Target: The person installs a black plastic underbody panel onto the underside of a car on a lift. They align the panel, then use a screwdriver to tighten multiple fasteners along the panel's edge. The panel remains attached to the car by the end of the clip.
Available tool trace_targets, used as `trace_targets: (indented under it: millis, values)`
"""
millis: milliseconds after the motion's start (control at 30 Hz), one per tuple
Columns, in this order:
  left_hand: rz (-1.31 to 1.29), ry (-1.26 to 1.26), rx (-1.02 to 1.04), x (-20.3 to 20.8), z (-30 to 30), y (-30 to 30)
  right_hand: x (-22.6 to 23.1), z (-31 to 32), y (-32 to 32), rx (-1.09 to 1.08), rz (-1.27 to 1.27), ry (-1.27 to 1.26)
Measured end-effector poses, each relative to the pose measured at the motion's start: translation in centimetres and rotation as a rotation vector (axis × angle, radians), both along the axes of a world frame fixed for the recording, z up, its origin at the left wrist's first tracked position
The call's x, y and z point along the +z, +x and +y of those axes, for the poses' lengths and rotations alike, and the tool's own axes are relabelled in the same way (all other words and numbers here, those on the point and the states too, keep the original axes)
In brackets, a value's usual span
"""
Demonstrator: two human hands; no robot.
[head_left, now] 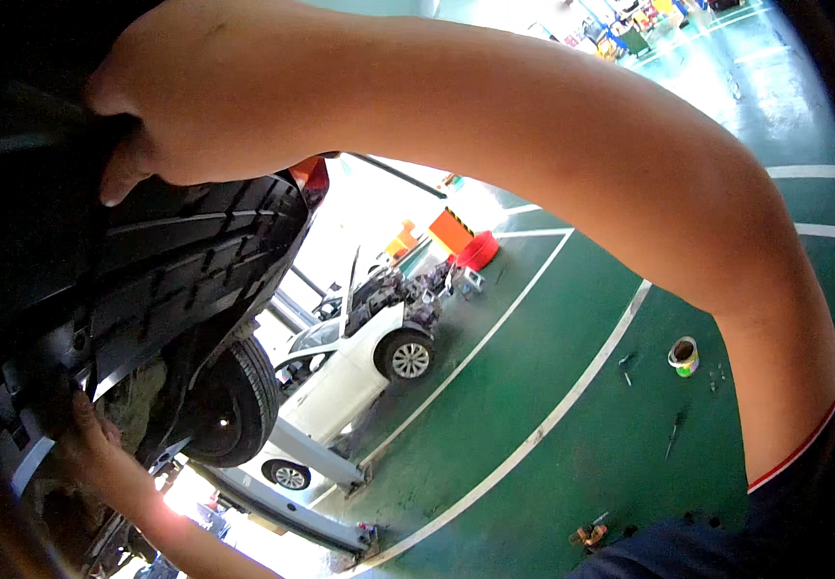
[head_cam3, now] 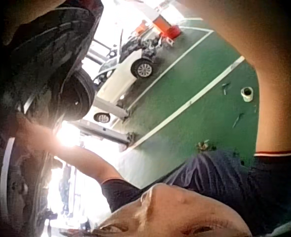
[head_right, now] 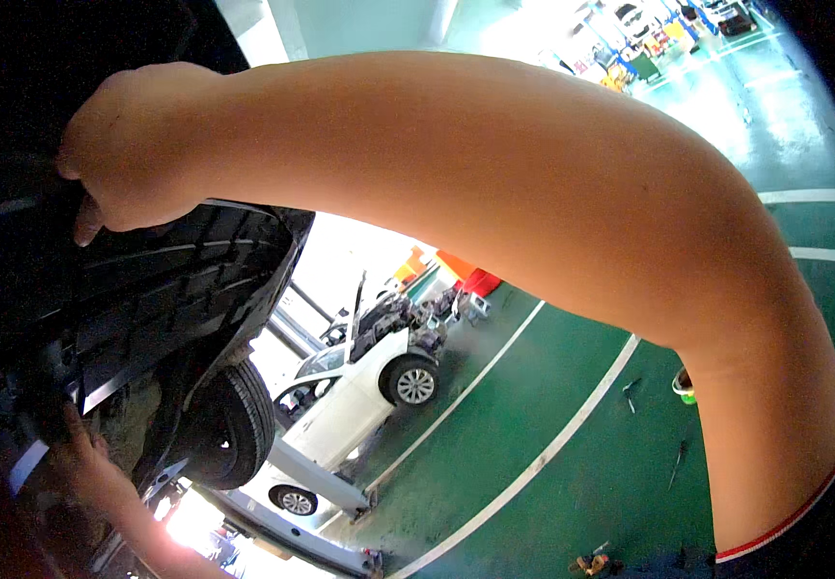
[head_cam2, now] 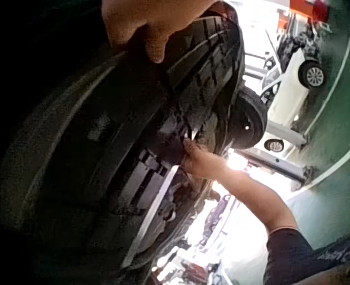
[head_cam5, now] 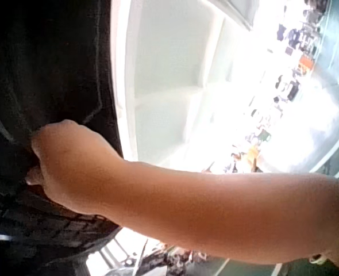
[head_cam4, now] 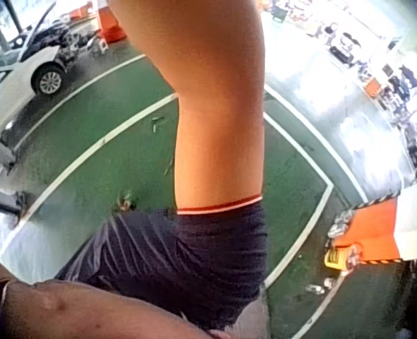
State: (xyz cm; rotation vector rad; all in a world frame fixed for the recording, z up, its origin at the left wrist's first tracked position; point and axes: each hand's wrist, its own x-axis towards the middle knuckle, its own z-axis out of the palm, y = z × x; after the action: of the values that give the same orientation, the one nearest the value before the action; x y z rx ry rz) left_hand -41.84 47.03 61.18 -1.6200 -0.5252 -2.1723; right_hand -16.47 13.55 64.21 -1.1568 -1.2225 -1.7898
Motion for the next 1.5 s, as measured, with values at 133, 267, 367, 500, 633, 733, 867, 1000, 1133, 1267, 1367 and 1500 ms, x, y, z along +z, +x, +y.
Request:
trace_targets:
  millis: [133,267,367,500,633,733,867,1000,1133,1267,1367,1500]
  values:
    - [0.019,0.225,0.047,0.5,-0.5,1.7,0.8,-0.1,0.7,-0.083,-0.028,0.019]
    - [-0.007,0.043,-0.083,0.4,-1.8,1.0,0.3,-1.5,0.3,-0.139,-0.113,0.032]
    - [0.049,-0.111,-0.126,-0.2,-1.2,0.9,-1.4,-2.8,-0.3,-0.127,-0.003,-0.07]
    - [-0.063,0.085,-0.308,-1.5,-0.7,2.6,-1.2,-0.9,-0.9,-0.249,-0.183,-0.031]
    - [0.032,0.073,-0.37,-2.0,1.6,1.4,-3.0,-1.4,-1.4,-0.058,-0.068,-0.101]
    - [0.126,0.401,0.39,-0.4,2.2,-0.8,-1.9,-3.0,-0.3,-0.181,-0.241,-0.062]
    - [0.042,0.073,0.02,0.0,-1.4,3.2,-0.1,-1.5,0.6,-0.27,-0.111,0.009]
    - [0.151,0.146,-0.018,2.3,-2.8,3.9,0.2,-2.6,0.7,-0.203,0.055,0.025]
    - [0.059,0.227,-0.2,0.0,-5.5,4.7,0.4,-2.6,0.9,-0.139,0.051,0.001]
    - [0.04,0.294,-0.236,-0.5,-5.0,4.7,-0.7,-2.6,-0.1,-0.119,0.163,-0.033]
    - [0.102,0.136,-0.216,-0.3,-5.7,5.0,-0.7,-2.8,0.7,-0.086,0.202,-0.052]
    - [0.082,0.152,-0.244,0.1,-6.4,6.1,0.1,-2.9,2.0,-0.08,0.165,-0.005]
